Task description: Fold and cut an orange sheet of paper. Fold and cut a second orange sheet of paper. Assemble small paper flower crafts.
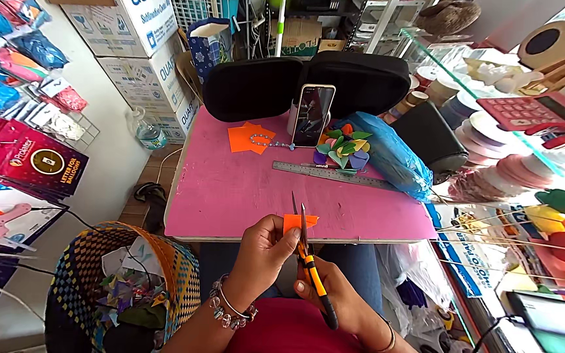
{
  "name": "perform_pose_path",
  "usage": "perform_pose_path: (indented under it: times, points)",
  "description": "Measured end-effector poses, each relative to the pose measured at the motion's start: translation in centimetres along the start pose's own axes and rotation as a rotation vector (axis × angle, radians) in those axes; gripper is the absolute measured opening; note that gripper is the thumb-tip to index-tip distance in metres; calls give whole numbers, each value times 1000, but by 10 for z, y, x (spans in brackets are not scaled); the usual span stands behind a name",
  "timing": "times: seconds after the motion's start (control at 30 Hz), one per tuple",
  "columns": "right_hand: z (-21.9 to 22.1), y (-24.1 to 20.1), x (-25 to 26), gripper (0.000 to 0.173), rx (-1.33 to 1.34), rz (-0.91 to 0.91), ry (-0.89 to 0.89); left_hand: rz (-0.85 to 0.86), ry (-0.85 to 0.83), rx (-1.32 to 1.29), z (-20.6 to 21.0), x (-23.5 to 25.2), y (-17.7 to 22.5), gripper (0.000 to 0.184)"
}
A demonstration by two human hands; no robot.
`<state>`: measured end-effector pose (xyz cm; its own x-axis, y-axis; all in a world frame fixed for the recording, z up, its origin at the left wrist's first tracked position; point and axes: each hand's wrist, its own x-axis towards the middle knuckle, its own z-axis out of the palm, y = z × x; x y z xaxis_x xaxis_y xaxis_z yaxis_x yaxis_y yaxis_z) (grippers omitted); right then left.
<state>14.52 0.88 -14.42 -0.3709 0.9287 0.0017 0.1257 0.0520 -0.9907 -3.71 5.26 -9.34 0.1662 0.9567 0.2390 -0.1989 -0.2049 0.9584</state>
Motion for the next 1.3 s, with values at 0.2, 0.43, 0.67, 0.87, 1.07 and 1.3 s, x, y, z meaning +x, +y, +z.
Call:
perform_pose_path:
  times: [0.2, 0.43, 0.67, 0.87, 1.07, 1.3]
  points:
    - [-4, -1, -5, 40, -9, -7, -5, -18, -72, 16, -5, 1, 4, 4]
    - [-10, -3, -10, 38, -36, 9, -1, -2, -132, 25, -7, 3, 8, 3]
    - [-17, -3, -15, 39, -61, 21, -14, 8, -216, 73, -11, 7, 13, 3]
    - [-21, -4, -18, 39, -102, 12, 5, 1, -271, 94, -12, 10, 17, 4]
    - [-28, -5, -21, 41, -147, 16, 9, -19, -341, 141, -15, 15, 22, 7]
    - [-33, -7, -24, 42, -204, 43, -2, -60, -435, 210, -23, 21, 29, 7]
